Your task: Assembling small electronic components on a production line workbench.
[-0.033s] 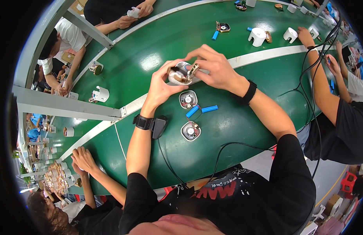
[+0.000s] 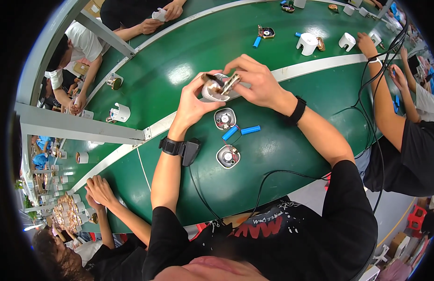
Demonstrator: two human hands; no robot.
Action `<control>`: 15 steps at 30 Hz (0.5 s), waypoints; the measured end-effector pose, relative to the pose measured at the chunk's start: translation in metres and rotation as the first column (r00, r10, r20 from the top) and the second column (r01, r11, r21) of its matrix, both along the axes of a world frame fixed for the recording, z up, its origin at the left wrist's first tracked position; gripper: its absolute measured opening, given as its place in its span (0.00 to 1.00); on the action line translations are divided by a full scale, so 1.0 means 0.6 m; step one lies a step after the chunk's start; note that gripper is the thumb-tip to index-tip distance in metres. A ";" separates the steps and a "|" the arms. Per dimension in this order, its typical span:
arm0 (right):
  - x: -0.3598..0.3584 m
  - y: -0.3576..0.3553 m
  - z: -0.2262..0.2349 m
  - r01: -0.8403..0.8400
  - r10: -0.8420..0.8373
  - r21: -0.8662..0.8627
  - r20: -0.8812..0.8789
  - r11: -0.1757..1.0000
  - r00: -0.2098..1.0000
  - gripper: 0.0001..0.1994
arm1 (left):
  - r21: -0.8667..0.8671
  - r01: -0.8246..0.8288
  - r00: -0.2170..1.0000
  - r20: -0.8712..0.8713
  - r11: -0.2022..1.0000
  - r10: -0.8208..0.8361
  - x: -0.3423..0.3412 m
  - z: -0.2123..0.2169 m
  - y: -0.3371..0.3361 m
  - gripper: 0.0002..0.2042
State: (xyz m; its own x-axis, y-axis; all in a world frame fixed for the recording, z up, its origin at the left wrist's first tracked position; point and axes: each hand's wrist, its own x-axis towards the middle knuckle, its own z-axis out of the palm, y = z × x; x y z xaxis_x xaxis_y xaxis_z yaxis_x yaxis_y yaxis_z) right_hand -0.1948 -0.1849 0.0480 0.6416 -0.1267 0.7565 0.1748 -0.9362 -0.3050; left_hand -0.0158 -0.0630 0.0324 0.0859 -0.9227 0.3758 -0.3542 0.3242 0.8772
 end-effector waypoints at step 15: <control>0.006 0.013 -0.023 0.171 -0.041 0.550 -0.241 0.817 0.970 0.06 | 0.190 0.065 0.957 -0.291 0.980 -0.007 -0.004 -0.016 -0.003 0.38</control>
State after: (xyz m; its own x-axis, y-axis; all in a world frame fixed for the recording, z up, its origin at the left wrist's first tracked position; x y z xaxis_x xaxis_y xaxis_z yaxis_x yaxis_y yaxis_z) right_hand -0.1912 -0.1773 0.0342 0.7325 -0.5643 0.3808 -0.0436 -0.5971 -0.8010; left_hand -0.0183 -0.0650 0.0229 0.1285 -0.9799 0.1525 -0.0692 0.1446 0.9871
